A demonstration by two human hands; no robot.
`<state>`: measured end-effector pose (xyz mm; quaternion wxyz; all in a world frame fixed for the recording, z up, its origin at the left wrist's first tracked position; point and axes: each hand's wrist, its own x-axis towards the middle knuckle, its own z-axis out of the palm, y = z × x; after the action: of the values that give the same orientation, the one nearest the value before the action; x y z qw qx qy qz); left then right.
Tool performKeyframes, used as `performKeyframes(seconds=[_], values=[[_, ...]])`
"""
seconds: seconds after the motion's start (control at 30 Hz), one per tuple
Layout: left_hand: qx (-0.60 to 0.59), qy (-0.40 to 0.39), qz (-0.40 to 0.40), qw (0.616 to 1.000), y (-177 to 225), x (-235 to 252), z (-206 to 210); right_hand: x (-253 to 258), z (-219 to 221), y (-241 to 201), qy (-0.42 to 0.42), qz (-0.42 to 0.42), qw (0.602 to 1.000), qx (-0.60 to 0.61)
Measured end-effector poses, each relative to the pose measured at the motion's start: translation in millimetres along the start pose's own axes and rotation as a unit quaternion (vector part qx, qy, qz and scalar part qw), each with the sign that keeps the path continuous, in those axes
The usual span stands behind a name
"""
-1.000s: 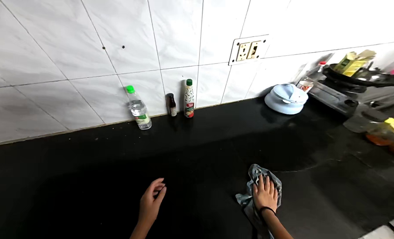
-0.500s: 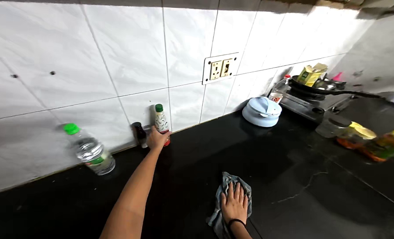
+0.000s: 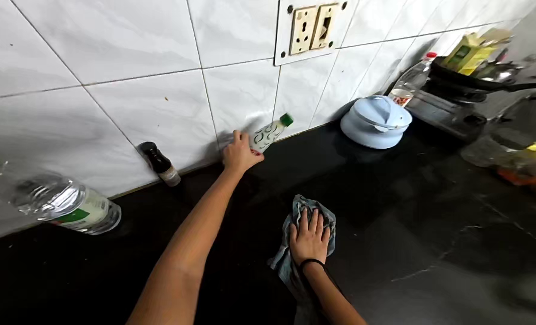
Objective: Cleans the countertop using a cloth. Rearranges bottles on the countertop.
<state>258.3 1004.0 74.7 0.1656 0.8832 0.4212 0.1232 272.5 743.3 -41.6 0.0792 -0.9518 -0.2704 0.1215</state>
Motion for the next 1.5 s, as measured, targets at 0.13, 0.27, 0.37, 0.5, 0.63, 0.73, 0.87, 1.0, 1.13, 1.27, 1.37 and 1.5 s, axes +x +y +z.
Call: performKeyframes(seconds=[0.13, 0.27, 0.37, 0.5, 0.63, 0.73, 0.87, 1.0, 1.13, 1.27, 1.37, 1.5], values=[[-0.179, 0.067, -0.049, 0.98, 28.5, 20.3, 22.3, 1.7, 4.9, 1.7, 0.043, -0.031, 0.998, 0.029], [-0.272, 0.091, -0.098, 0.953, 45.7, 39.8, 47.1, 2.9, 7.6, 2.2, 0.057, -0.032, 0.998, 0.025], [-0.242, 0.068, -0.103, 0.962, 54.1, 43.5, 43.7, 3.8, 8.2, 0.5, 0.057, -0.028, 0.998, 0.014], [-0.147, -0.007, -0.076, 0.986, 66.0, 51.4, 26.9, 10.7, 6.4, -12.5, 0.052, -0.03, 0.998, 0.013], [-0.122, -0.033, -0.067, 0.99, 72.7, 55.0, 32.4, 20.6, 2.5, -25.1, 0.018, -0.033, 0.999, 0.007], [-0.19, -0.027, -0.051, 0.98, 50.0, 31.3, 13.0, 34.1, 1.9, -31.8, -0.001, -0.065, 0.998, 0.005], [-0.182, 0.293, -0.044, 0.937, -48.1, -34.8, -30.4, 63.8, 1.3, -66.5, -0.044, -0.099, 0.994, 0.006], [-0.224, 0.448, -0.15, 0.852, -141.3, -49.9, -46.1, 106.1, 20.5, -135.4, -0.015, -0.131, 0.99, 0.039], [-0.22, 0.424, -0.187, 0.859, -161.6, -46.7, -45.4, 136.4, 28.7, -209.5, 0.014, -0.131, 0.99, 0.053], [-0.297, 0.326, -0.188, 0.878, -183.0, -52.6, -24.2, 144.3, 31.7, -235.0, 0.032, -0.112, 0.991, 0.063], [-0.405, 0.371, -0.09, 0.83, -194.8, -89.3, -17.7, 141.7, 36.5, -238.8, 0.04, -0.128, 0.989, 0.059], [-0.384, 0.439, -0.094, 0.807, -206.3, -175.2, -82.8, 109.9, 47.2, -269.8, 0.019, -0.181, 0.982, 0.043]])
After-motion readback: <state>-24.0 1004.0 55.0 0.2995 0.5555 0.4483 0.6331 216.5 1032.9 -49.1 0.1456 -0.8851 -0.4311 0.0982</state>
